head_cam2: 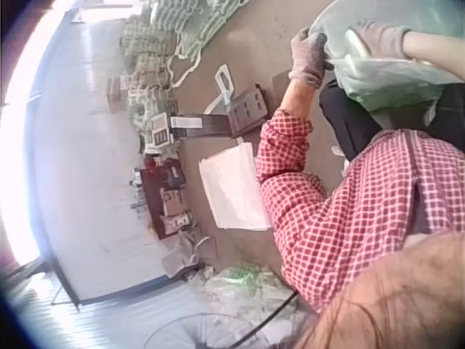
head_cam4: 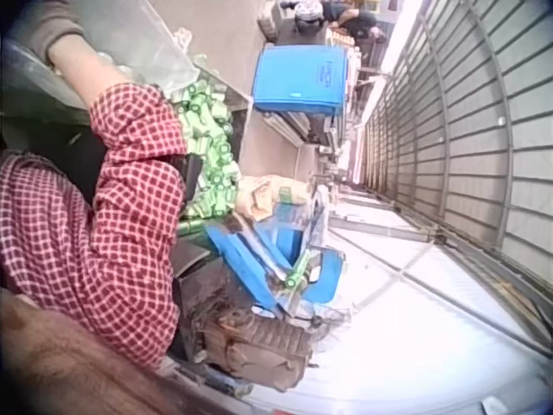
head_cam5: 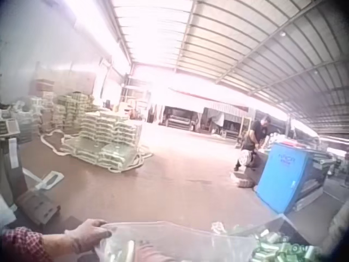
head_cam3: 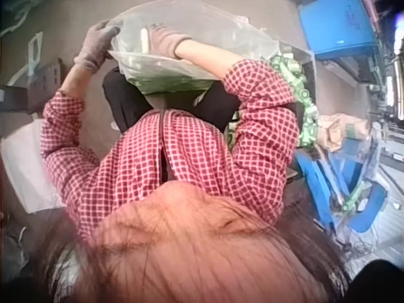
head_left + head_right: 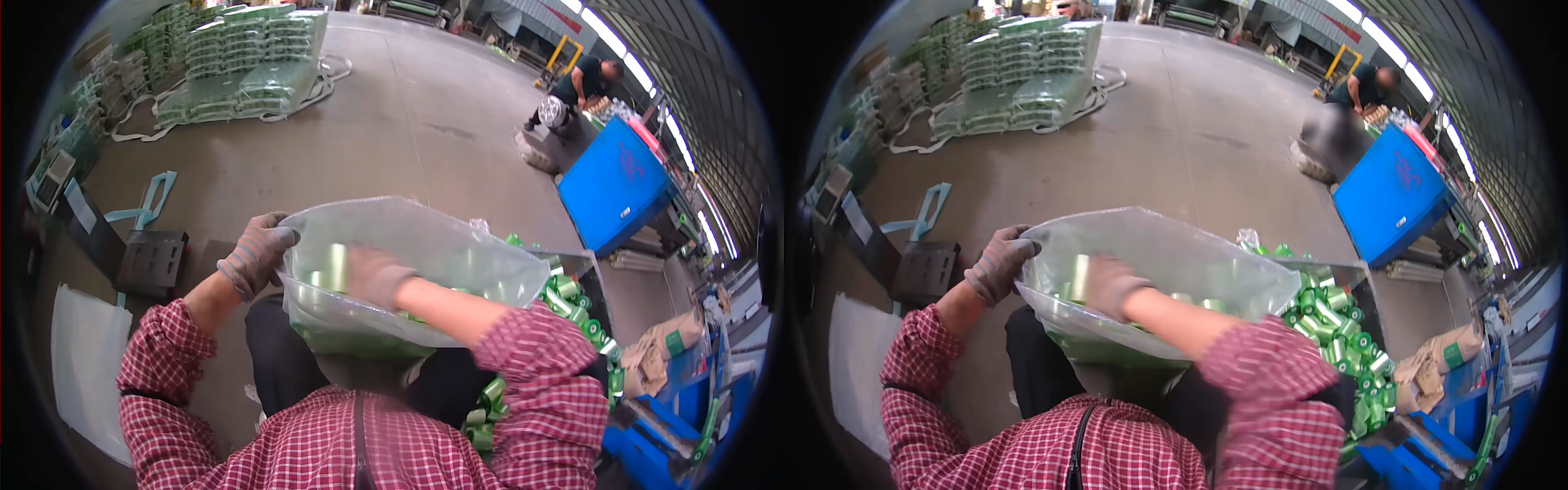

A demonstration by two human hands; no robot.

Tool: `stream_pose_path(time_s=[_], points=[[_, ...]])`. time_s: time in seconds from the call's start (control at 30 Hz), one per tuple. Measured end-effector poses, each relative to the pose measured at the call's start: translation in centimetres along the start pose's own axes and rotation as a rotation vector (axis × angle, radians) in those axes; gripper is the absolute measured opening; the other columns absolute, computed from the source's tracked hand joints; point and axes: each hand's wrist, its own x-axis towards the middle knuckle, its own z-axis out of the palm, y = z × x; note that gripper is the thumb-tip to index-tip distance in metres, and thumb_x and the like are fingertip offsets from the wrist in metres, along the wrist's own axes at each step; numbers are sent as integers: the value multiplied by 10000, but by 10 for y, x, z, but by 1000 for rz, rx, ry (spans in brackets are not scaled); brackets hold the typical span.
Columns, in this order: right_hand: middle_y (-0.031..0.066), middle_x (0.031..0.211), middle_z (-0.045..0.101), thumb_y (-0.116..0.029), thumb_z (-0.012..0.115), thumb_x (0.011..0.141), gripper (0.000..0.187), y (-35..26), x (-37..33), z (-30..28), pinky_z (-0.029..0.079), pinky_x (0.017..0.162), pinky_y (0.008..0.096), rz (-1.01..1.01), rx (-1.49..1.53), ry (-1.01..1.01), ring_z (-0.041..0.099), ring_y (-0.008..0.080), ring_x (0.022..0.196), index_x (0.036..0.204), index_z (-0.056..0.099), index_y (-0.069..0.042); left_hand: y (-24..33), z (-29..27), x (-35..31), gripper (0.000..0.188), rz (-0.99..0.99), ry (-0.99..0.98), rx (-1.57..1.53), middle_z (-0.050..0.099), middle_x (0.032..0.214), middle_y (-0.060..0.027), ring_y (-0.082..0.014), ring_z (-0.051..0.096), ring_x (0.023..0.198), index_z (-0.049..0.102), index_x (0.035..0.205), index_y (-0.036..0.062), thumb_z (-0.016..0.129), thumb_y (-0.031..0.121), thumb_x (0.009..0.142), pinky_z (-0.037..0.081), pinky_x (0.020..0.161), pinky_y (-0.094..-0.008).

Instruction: Packing green spools of material into a clear plastic bag.

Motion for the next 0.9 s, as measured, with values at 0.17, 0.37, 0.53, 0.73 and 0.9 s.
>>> stream_pose_path(time_s=[0.17, 0.37, 0.53, 0.73, 0.9], points=[[208, 1086, 615, -239, 615, 744, 513, -13, 84, 71, 491, 846, 387, 101, 33, 82, 623, 309, 993, 1165, 525, 40, -30, 14, 18, 381, 76, -198, -300, 592, 1012, -108, -195, 577, 903, 556, 1109, -25, 548, 197, 800, 461, 833, -320], [191, 851, 639, -234, 622, 720, 242, 91, -81, -63, 510, 720, 422, -156, 9, 751, 643, 301, 730, 788, 664, -5, -127, -12, 39, 379, 479, -143, -253, 531, 1248, -158, -247, 515, 1135, 531, 1173, -21, 503, 239, 898, 409, 989, -372], [179, 838, 664, -371, 579, 834, 391, 291, -220, 34, 502, 723, 346, 730, 488, 842, 655, 291, 799, 944, 637, -1, -114, -26, 37, 460, 398, -50, -139, 491, 1291, -185, -271, 515, 1150, 461, 1262, -60, 456, 252, 924, 392, 1005, -389], [255, 1131, 575, -423, 668, 696, 671, 345, -203, 316, 449, 912, 388, 1078, 517, -194, 571, 351, 1049, 1181, 537, 22, -119, -5, 54, 474, 385, -42, -112, 506, 1269, -177, -262, 521, 1138, 474, 1254, -49, 479, 273, 905, 392, 1002, -382], [116, 1034, 617, -352, 691, 738, 531, 352, -210, 345, 495, 747, 415, 1082, 1442, 133, 607, 241, 922, 1126, 584, -6, -117, -22, 55, 485, 415, -9, -115, 519, 1251, -170, -254, 527, 1127, 485, 1246, -39, 498, 290, 890, 393, 1000, -376]])
